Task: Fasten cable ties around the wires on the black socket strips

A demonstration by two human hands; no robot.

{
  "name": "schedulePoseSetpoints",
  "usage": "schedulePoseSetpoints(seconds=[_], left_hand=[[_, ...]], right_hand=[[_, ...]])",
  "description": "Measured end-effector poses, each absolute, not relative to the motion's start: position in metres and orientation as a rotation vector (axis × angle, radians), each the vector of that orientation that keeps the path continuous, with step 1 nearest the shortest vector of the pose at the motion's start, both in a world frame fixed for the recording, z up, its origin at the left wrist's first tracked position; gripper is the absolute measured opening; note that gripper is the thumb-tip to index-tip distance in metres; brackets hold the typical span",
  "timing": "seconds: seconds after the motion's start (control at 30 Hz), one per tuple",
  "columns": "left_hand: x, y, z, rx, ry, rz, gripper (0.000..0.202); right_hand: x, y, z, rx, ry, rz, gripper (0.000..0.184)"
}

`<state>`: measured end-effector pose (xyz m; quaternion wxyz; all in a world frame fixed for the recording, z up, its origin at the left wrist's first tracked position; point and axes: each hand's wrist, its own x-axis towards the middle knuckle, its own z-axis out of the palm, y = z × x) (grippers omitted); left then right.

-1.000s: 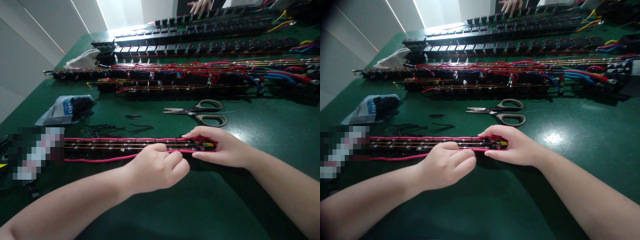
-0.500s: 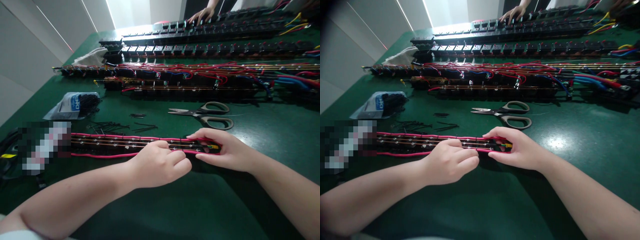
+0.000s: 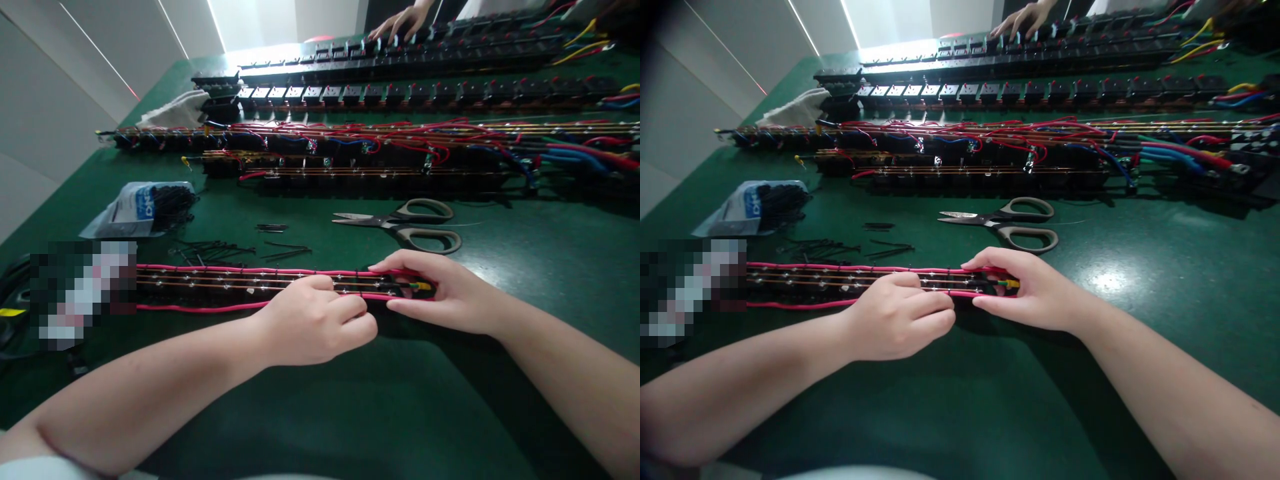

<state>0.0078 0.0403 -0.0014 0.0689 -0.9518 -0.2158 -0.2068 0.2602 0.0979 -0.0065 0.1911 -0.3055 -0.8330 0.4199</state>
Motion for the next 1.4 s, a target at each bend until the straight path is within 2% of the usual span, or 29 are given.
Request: schedulePoseSetpoints(seconds=[0.3,0.5,0.67,0.83,1.4], left_hand=[[0.008,0.039,-0.001,-2.855,-0.612,-0.61,0.011],[0.008,0.04,-0.001,-2.864,-0.623,-0.609,0.009],[0.008,0.04,-0.001,-2.866,-0.617,-0.618,0.008],[0.007,0.04,-0.002,-2.873,-0.619,-0.583,0.009],[0.011,0.028,0.007,-2.747,-0.532,-0.541,0.01]], right_hand=[[0.259,0.096,-0.006,-0.879,-2.323,1.119,0.035],[0.26,0.096,-0.007,-0.904,-2.298,1.125,0.045],[0.259,0.095,-0.005,-0.945,-2.259,1.197,0.031],[0.256,0.094,-0.002,-0.988,-2.279,1.132,0.023],[0.258,0.096,-0.007,-0.996,-2.278,1.12,0.027]])
